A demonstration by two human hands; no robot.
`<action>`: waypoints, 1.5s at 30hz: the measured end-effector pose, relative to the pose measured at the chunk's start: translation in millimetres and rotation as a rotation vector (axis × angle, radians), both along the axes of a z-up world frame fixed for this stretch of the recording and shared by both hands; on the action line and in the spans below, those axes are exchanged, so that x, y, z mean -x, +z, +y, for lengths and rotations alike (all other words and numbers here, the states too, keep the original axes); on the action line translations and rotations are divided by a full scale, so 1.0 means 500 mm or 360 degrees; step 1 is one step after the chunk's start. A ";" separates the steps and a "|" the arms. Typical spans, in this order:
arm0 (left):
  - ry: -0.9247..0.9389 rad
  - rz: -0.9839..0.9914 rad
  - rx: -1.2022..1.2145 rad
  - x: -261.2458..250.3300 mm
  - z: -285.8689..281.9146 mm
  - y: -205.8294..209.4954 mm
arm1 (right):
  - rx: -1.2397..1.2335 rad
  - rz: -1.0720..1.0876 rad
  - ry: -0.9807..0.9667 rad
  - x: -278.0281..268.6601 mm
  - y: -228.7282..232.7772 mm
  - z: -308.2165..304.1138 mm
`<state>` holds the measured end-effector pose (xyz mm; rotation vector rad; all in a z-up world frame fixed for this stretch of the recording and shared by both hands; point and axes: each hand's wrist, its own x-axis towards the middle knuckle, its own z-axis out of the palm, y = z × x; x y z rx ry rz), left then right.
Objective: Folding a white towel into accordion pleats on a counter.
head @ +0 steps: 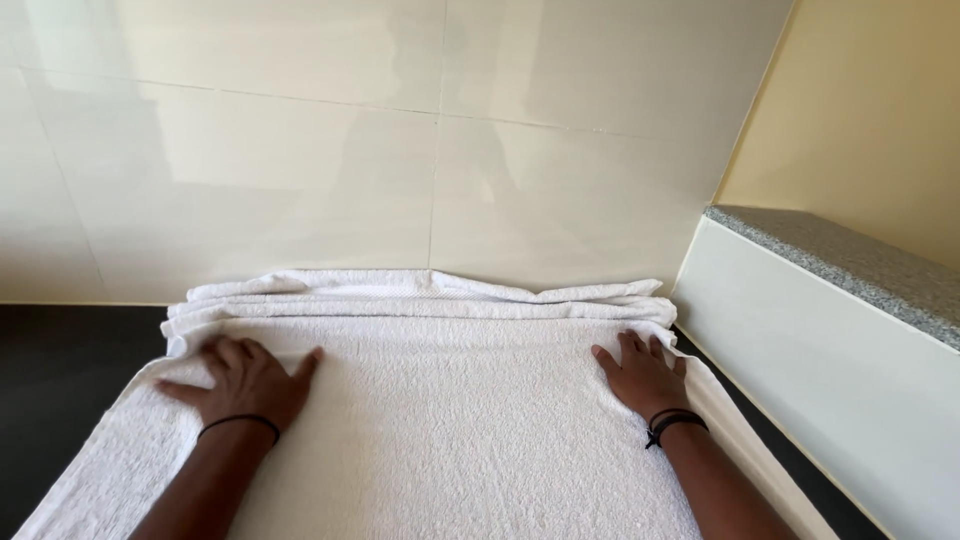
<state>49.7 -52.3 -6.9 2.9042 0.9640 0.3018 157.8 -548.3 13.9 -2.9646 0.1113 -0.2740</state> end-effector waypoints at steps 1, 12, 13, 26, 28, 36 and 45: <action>0.0004 0.0002 0.0004 0.007 0.001 0.011 | 0.0004 0.0002 0.0004 0.003 0.003 0.003; 0.0562 -0.0061 -0.0637 0.026 0.054 0.001 | 0.0066 0.0086 0.0054 0.010 0.006 0.013; 0.0570 -0.0056 -0.0639 0.015 0.022 -0.001 | 0.0065 0.0089 0.0062 0.013 0.008 0.015; -0.1076 0.0330 0.0154 0.077 -0.231 0.105 | 0.0022 0.0066 0.0073 0.013 0.010 0.013; -0.0842 0.0353 0.0096 0.070 -0.167 0.091 | 0.0027 0.0072 0.0069 0.013 0.008 0.012; -0.0281 0.0055 -0.0023 0.057 -0.059 0.036 | 0.0201 -0.0016 0.0177 0.070 0.067 0.064; -0.0236 0.0088 -0.0093 0.060 -0.062 0.037 | -0.0360 -0.0194 0.1478 0.244 0.039 0.481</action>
